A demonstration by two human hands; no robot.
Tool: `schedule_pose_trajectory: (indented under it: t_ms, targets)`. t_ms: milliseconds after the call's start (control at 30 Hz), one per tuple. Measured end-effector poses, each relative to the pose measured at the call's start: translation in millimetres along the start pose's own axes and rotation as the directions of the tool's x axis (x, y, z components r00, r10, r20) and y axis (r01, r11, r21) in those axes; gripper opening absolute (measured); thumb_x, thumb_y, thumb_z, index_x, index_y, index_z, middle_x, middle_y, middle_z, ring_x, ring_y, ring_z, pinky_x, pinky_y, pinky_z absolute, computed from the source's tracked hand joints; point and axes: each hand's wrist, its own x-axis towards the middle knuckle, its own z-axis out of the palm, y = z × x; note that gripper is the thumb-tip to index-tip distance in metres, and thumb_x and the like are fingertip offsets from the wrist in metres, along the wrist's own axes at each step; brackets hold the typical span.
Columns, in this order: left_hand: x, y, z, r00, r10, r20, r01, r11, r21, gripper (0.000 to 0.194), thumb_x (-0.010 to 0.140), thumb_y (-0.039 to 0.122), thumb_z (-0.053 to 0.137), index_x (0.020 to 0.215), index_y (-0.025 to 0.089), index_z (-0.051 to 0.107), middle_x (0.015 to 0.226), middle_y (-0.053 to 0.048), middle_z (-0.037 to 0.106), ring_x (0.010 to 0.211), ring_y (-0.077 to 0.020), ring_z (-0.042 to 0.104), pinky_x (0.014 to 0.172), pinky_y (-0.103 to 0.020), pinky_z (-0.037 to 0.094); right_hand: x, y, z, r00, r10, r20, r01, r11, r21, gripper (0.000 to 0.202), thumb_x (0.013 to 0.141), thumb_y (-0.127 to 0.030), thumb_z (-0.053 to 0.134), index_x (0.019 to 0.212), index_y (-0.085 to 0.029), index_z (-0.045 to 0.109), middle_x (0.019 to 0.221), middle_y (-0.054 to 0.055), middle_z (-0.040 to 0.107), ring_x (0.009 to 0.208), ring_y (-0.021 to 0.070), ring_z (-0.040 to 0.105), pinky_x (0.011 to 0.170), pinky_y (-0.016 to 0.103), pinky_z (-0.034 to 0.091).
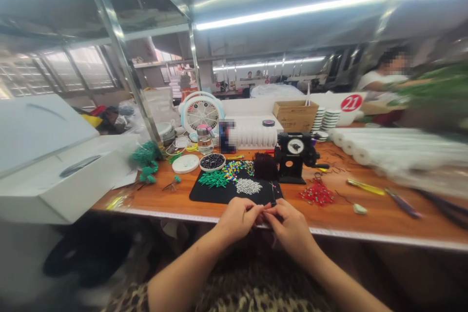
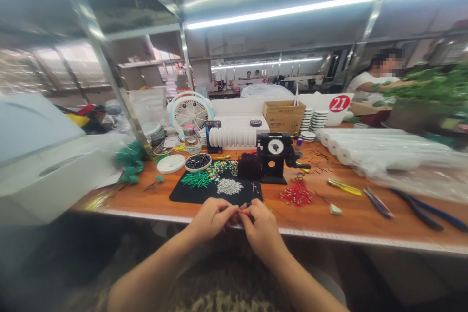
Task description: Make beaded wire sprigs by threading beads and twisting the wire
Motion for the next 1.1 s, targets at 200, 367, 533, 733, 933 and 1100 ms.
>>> schedule_pose_trajectory:
  t_ms: [200,367,533,733,933,1100]
  targets:
    - [2.1,2.3,-4.6,0.964,-0.186,-0.191,0.108,0.928,-0.358,0.037,0.077,0.042,0.06,0.06,0.01,0.061,0.051,-0.002,0.053,0.043,-0.0087,0.048,0.042,-0.018,0.038,-1.3,2.2,1.9,1.0,0.009,-0.025,-0.008,0.999,0.046,0.024,0.083,-0.029,0.049,0.067,-0.018,0.063,0.079,0.007,0.058,0.078,0.023,0.057,0.071,0.032,0.043]
    - [-2.8,1.9,-11.7,0.939,-0.217,-0.268,0.031,0.828,-0.56,0.036,0.073,0.045,0.066,0.082,0.01,0.068,0.061,-0.002,0.058,0.043,-0.0053,0.045,0.038,-0.015,0.033,-1.6,1.4,1.7,1.0,0.015,-0.02,-0.013,0.997,0.07,0.026,0.084,-0.03,0.049,0.064,-0.018,0.061,0.076,0.006,0.058,0.075,0.0217,0.057,0.07,0.031,0.042]
    - [-7.0,-4.1,-15.6,0.93,-0.246,-0.272,0.03,0.79,-0.612,0.039,0.072,0.046,0.067,0.089,0.01,0.069,0.063,-0.002,0.059,0.044,-0.0045,0.046,0.038,-0.014,0.033,-3.1,2.3,0.7,1.0,0.011,-0.021,-0.009,0.998,0.065,0.025,0.084,-0.03,0.05,0.066,-0.018,0.061,0.078,0.005,0.058,0.075,0.0217,0.057,0.07,0.031,0.041]
    - [-9.0,-8.8,-22.0,0.906,-0.286,-0.313,0.033,0.783,-0.621,0.037,0.068,0.045,0.072,0.081,0.01,0.07,0.065,-0.003,0.06,0.046,-0.0035,0.046,0.039,-0.013,0.034,-3.5,2.5,0.4,1.0,0.014,-0.015,-0.013,0.997,0.071,0.025,0.084,-0.031,0.049,0.065,-0.018,0.061,0.079,0.006,0.058,0.076,0.0215,0.057,0.07,0.031,0.04]
    - [-13.5,-14.6,-24.3,0.918,-0.264,-0.295,0.016,0.769,-0.639,0.036,0.07,0.043,0.071,0.089,0.012,0.071,0.071,-0.005,0.063,0.05,-0.0054,0.05,0.042,-0.015,0.037,-3.1,1.2,-0.2,1.0,0.003,-0.017,-0.001,0.998,0.067,0.024,0.084,-0.03,0.049,0.066,-0.019,0.061,0.077,0.005,0.058,0.076,0.0217,0.058,0.071,0.031,0.041]
    - [-16.7,-16.7,-22.5,0.923,-0.25,-0.293,-0.004,0.755,-0.656,0.033,0.068,0.04,0.073,0.083,0.011,0.072,0.069,-0.005,0.062,0.051,-0.0055,0.049,0.043,-0.015,0.037,-1.8,-0.3,-0.9,1.0,0.008,-0.008,-0.007,0.998,0.066,0.023,0.083,-0.03,0.049,0.066,-0.019,0.061,0.078,0.006,0.059,0.076,0.0227,0.058,0.07,0.032,0.042]
